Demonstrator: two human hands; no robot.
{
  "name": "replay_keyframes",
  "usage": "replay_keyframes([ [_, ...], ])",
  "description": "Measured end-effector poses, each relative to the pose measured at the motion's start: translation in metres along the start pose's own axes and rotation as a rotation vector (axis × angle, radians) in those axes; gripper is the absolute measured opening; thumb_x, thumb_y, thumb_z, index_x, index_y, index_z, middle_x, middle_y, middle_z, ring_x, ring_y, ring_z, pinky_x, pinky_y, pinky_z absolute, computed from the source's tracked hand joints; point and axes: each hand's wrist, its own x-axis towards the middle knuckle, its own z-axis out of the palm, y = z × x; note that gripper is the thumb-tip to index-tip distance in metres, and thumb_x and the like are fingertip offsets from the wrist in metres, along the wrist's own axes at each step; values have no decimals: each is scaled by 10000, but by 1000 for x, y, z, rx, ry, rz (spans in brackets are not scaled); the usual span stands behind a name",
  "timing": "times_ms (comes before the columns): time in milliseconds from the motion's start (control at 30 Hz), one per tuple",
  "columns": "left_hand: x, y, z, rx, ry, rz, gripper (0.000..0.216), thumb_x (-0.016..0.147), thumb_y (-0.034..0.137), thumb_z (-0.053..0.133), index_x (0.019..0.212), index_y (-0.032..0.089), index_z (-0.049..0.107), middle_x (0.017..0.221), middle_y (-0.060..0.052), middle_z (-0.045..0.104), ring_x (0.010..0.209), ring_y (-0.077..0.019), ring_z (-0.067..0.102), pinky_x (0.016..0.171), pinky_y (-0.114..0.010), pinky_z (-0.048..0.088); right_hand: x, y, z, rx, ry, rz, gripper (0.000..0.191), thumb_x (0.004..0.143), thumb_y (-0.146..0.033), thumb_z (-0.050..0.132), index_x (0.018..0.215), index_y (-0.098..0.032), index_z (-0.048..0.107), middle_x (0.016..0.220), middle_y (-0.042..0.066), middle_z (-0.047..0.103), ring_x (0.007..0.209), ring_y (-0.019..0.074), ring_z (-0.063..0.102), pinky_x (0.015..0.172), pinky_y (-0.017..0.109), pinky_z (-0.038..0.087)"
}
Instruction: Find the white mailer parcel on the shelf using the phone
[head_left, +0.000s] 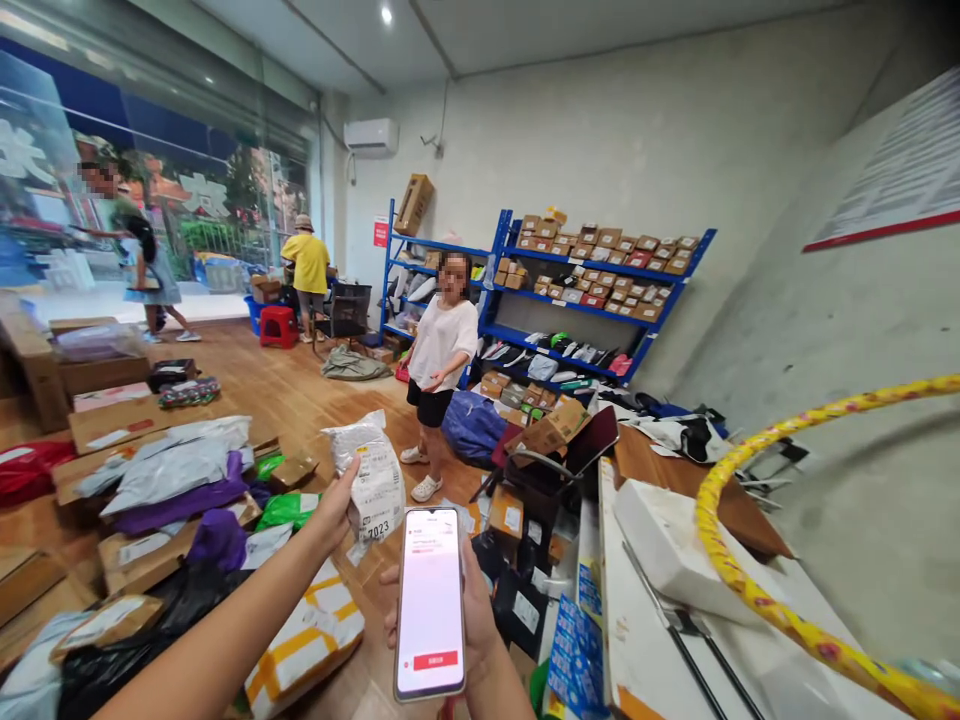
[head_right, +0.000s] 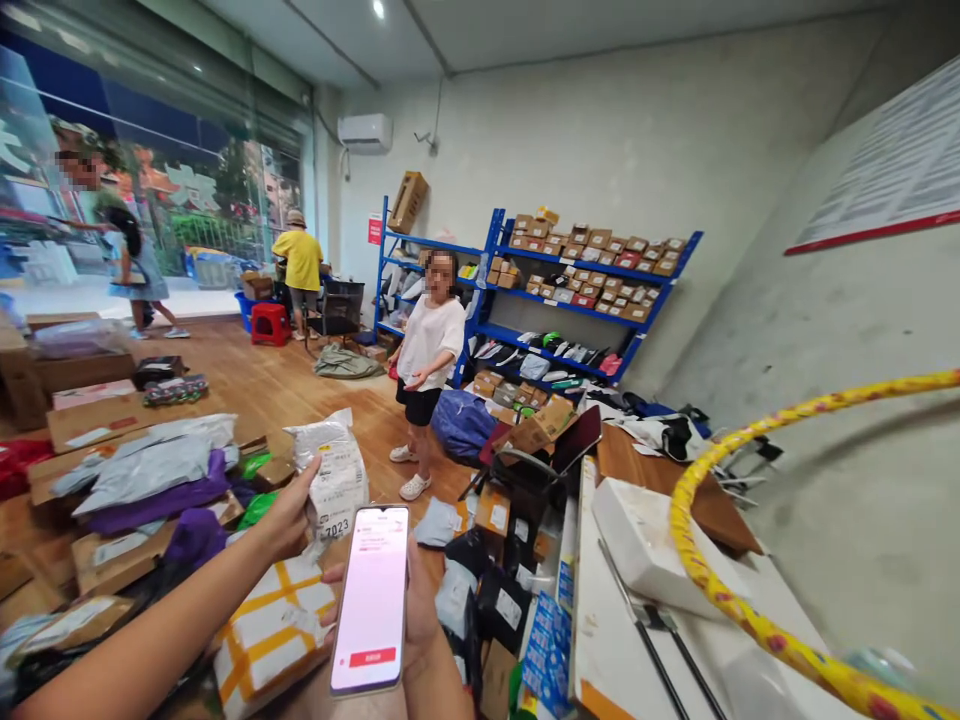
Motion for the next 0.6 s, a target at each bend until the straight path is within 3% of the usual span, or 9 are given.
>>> replay_keyframes([
  [167, 63, -19, 60, 63, 17, 25, 294, 908, 285, 537, 1128, 108, 617, 915, -116, 749, 735, -201, 716, 700, -298, 586, 31, -66, -59, -14, -5, 13, 993, 672, -886, 388, 1060, -17, 672, 728, 130, 741, 604, 211, 690, 581, 288, 512],
  [333, 130, -39, 115, 120, 73, -28, 345, 894, 296, 556, 1190, 121, 573, 772, -90, 742, 630, -198, 697, 660, -300, 573, 55, -127, -102, 23, -14, 77, 1021, 606, -908, 430, 1031, -13, 678, 714, 135, 739, 596, 207, 691, 568, 273, 503],
  [500, 199, -61, 157, 181, 105, -126, 328, 904, 402, 519, 958, 99, 630, 653, -70, 695, 629, -223, 687, 657, -328, 568, 76, -170, -139, -19, -5, 76, 1040, 549, -925, 468, 1009, -16, 682, 656, 140, 718, 540, 211, 662, 528, 268, 467],
  [600, 234, -74, 173, 224, 77, -147, 354, 943, 420, 455, 922, 105, 616, 700, -32, 671, 649, -170, 664, 683, -322, 564, 86, -186, -160, -74, 72, 48, 1050, 534, -941, 453, 996, -28, 688, 611, 136, 696, 496, 216, 639, 502, 281, 457],
])
